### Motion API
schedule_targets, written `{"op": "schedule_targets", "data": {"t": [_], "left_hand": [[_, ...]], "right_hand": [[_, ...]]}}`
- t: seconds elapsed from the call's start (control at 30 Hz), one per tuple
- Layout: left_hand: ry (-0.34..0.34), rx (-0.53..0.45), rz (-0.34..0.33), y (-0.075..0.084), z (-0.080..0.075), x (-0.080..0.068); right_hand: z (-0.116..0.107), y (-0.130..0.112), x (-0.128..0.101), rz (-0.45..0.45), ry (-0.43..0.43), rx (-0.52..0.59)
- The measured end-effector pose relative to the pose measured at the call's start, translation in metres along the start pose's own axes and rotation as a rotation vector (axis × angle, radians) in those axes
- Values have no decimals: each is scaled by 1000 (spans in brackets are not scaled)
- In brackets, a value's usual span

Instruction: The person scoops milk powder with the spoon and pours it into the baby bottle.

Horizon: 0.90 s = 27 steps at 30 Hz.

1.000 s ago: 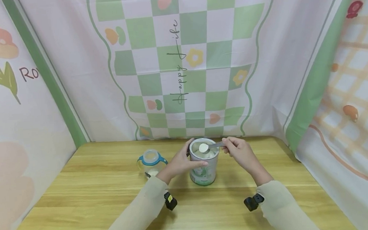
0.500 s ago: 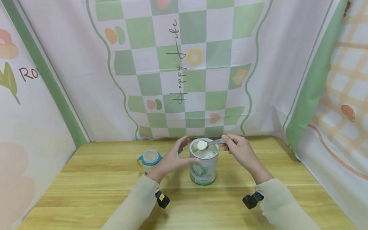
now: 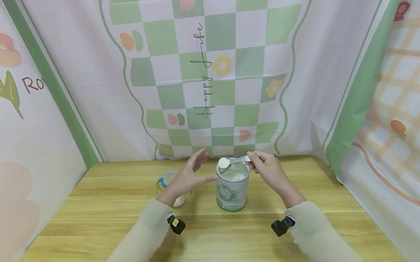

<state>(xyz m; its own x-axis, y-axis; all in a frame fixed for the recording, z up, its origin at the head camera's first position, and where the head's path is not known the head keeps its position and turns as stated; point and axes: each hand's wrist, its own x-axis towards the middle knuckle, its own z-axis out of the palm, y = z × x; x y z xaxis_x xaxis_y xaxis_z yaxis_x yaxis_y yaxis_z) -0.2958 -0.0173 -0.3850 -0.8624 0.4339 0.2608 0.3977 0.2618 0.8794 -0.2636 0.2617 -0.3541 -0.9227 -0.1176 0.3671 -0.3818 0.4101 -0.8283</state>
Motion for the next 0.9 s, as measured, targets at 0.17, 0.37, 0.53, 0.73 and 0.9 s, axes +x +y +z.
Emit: {"op": "schedule_targets", "data": {"t": [0.17, 0.37, 0.53, 0.73, 0.9], "left_hand": [[1, -5, 21, 2, -9, -3], [4, 1, 33, 3, -19, -8], [27, 28, 34, 1, -28, -13], [56, 27, 37, -1, -38, -19], [57, 23, 42, -3, -48, -25]], "right_hand": [[7, -5, 4, -6, -14, 45], [17, -7, 8, -4, -27, 50], [25, -9, 13, 6, -50, 34], [35, -17, 16, -9, -76, 33], [43, -20, 18, -23, -91, 22]]}}
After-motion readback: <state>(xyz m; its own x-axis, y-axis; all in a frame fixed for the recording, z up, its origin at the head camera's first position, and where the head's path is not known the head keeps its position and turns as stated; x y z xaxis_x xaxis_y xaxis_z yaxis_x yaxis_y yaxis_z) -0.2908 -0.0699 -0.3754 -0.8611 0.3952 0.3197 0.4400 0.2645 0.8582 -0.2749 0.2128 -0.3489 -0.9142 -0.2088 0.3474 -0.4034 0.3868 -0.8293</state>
